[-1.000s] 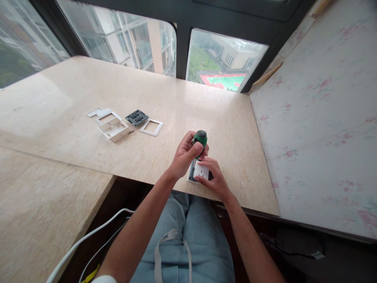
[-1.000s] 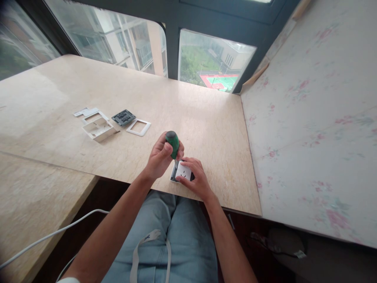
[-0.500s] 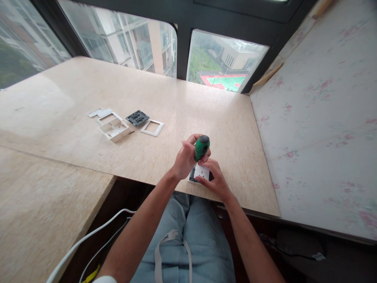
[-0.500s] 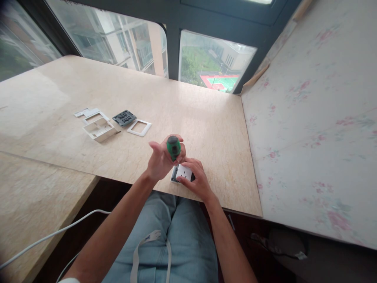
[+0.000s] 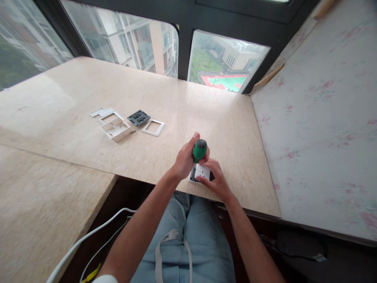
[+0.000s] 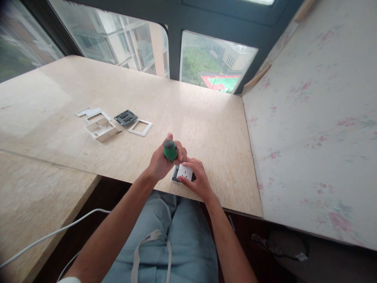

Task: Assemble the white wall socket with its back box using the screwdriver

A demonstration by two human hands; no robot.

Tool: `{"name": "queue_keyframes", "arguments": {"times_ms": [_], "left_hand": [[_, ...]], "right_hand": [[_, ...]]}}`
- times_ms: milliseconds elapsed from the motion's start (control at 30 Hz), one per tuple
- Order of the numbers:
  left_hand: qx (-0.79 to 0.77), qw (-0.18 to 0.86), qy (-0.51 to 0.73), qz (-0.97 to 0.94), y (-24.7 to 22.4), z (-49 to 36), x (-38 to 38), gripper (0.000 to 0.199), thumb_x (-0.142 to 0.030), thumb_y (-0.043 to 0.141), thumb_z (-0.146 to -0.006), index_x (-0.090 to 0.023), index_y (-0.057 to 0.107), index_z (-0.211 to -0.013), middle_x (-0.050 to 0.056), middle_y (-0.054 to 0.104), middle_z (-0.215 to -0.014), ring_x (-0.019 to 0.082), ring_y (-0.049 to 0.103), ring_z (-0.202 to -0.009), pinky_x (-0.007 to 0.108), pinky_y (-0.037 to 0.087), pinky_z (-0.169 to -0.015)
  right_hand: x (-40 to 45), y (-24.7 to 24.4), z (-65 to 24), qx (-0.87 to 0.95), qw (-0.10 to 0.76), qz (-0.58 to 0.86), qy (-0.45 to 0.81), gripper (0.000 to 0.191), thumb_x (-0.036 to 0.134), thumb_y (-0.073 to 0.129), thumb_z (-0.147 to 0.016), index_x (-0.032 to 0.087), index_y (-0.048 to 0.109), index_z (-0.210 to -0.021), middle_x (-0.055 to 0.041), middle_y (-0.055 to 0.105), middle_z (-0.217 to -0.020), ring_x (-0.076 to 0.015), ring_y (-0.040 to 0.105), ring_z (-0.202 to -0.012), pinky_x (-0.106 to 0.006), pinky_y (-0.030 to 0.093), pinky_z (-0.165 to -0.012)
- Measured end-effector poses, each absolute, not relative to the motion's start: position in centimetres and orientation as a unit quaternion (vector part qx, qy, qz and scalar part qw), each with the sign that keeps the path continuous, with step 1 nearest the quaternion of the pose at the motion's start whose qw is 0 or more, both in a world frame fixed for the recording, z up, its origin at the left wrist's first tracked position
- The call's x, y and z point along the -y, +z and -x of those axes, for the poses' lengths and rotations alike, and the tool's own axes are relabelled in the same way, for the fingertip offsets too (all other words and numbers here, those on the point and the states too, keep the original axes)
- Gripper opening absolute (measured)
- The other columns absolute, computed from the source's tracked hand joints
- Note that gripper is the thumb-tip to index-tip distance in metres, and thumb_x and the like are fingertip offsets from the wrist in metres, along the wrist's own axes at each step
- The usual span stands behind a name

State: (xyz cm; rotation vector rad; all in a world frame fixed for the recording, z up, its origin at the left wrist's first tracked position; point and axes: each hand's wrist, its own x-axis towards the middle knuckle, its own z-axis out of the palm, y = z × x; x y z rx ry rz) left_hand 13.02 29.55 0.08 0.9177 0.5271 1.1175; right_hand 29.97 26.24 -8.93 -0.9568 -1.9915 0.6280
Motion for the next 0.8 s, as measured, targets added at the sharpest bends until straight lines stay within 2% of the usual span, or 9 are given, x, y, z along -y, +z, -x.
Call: {"name": "queue_keyframes", "arguments": {"times_ms": [100,167,233,333,400,533,700,800], "left_hand": [[-0.232,0.712,0.52,-0.411,0.1,-13.3,-29.5,0.077,-0.085,0.035,-0.088,-0.013,0.052,-0.065,0.0,0.035,-0.049,0.009,0.035,-0.048,0.024,0.027,-0.049],[-0.211,0.699,0.542,-0.416,0.0,-13.6,-29.5,0.08,-0.092,0.03,-0.082,-0.014,0.051,-0.074,-0.001,0.037,-0.051,0.01,0.035,-0.049,0.024,0.028,-0.049],[-0.181,0.678,0.57,-0.428,-0.3,-13.8,-29.5,0.08,-0.094,0.038,-0.075,-0.016,0.049,-0.085,-0.002,0.04,-0.056,0.01,0.036,-0.051,0.024,0.03,-0.051],[-0.169,0.638,0.61,-0.438,-0.9,-13.9,-29.5,0.067,-0.079,0.063,-0.077,-0.018,0.043,-0.095,-0.003,0.046,-0.067,0.008,0.038,-0.054,0.022,0.033,-0.053],[-0.174,0.619,0.625,-0.442,-1.2,-13.6,-29.4,0.056,-0.067,0.066,-0.083,-0.018,0.041,-0.094,-0.002,0.049,-0.075,0.007,0.043,-0.055,0.021,0.035,-0.054],[-0.185,0.622,0.591,-0.479,-1.0,-13.0,-29.4,0.052,-0.066,0.059,-0.089,-0.015,0.048,-0.091,0.002,0.053,-0.08,0.009,0.051,-0.06,0.024,0.039,-0.057],[-0.179,0.695,0.491,-0.494,0.4,-12.9,-29.7,0.07,-0.078,0.035,-0.093,-0.013,0.047,-0.068,0.003,0.043,-0.058,0.01,0.041,-0.054,0.026,0.032,-0.054],[-0.167,0.71,0.486,-0.482,0.5,-13.0,-30.1,0.076,-0.083,0.025,-0.091,-0.014,0.046,-0.068,0.001,0.035,-0.054,0.01,0.034,-0.051,0.026,0.027,-0.052]], "right_hand": [[-26.2,-8.9,-30.0,0.789,0.409,0.38,0.257,0.037,0.032,0.074,-0.087,0.024,0.057,-0.119,-0.0092,0.058,-0.125,-0.0242,0.051,-0.123,-0.045,0.043,-0.106],[-26.2,-8.9,-30.0,0.787,0.41,0.38,0.26,0.039,0.032,0.074,-0.087,0.024,0.057,-0.121,-0.0089,0.058,-0.126,-0.0238,0.05,-0.123,-0.045,0.043,-0.106],[-26.2,-8.9,-30.0,0.788,0.409,0.379,0.262,0.041,0.031,0.074,-0.087,0.025,0.057,-0.123,-0.0088,0.057,-0.128,-0.0238,0.049,-0.125,-0.045,0.042,-0.107],[-26.2,-8.9,-29.9,0.791,0.409,0.374,0.259,0.042,0.031,0.074,-0.087,0.025,0.057,-0.124,-0.009,0.057,-0.13,-0.024,0.049,-0.126,-0.046,0.041,-0.108],[-26.2,-8.8,-29.9,0.792,0.41,0.373,0.256,0.042,0.031,0.074,-0.087,0.025,0.057,-0.125,-0.0088,0.057,-0.131,-0.0235,0.048,-0.127,-0.045,0.041,-0.109],[-26.2,-8.8,-29.9,0.794,0.407,0.375,0.251,0.042,0.032,0.073,-0.087,0.024,0.057,-0.126,-0.0091,0.058,-0.131,-0.0234,0.048,-0.127,-0.045,0.04,-0.11],[-26.2,-9.2,-30.1,0.789,0.403,0.385,0.258,0.037,0.035,0.074,-0.086,0.022,0.058,-0.118,-0.0105,0.059,-0.123,-0.0257,0.05,-0.122,-0.048,0.043,-0.105],[-26.2,-9.2,-30.0,0.786,0.411,0.381,0.259,0.038,0.033,0.074,-0.086,0.024,0.057,-0.119,-0.0098,0.058,-0.124,-0.025,0.05,-0.123,-0.047,0.043,-0.105]]}}
